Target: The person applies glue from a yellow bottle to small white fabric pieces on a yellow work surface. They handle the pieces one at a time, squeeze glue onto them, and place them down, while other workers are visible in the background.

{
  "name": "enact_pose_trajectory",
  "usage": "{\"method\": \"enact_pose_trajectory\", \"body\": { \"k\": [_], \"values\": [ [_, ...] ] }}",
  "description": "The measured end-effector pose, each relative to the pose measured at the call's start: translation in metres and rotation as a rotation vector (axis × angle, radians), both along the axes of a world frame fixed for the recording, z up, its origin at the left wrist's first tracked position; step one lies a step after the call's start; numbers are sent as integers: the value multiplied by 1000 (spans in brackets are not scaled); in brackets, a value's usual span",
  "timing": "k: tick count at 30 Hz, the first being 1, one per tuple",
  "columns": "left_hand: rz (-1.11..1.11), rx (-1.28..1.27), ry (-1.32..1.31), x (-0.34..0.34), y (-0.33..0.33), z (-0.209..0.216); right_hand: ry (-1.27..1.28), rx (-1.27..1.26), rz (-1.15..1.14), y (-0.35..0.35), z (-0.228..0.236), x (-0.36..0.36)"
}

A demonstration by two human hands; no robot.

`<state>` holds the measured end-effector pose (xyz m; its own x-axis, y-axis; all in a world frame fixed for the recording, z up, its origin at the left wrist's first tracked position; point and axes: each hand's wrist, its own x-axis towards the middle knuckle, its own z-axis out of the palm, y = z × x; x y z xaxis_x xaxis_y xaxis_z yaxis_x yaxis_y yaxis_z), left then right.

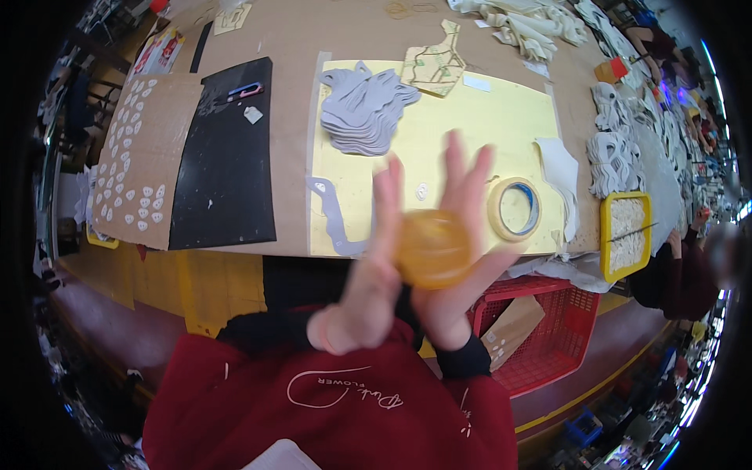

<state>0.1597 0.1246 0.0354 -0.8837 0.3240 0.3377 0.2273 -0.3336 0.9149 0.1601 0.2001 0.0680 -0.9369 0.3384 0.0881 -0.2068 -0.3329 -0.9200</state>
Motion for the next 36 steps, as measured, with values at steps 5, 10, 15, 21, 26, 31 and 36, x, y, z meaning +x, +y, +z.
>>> {"method": "enact_pose_trajectory", "body": {
  "k": [5,10,15,21,26,31,36],
  "values": [
    [-2,-160,40,8,11,-3,99,184,135,-30,-22,32],
    [42,-29,98,20,25,-4,97,64,87,-33,-22,34],
    [31,58,38,28,23,-7,23,268,-85,0,6,6],
    [-272,-90,94,16,14,-2,-112,132,-219,-16,-15,25],
    [-723,-143,137,-11,-16,10,6,199,-442,59,0,-5],
    [-486,-162,284,-38,-34,28,115,-225,-299,75,-22,-3],
    [-174,-43,-215,-40,-53,13,172,-103,-433,84,-22,-1]
  ]
}}
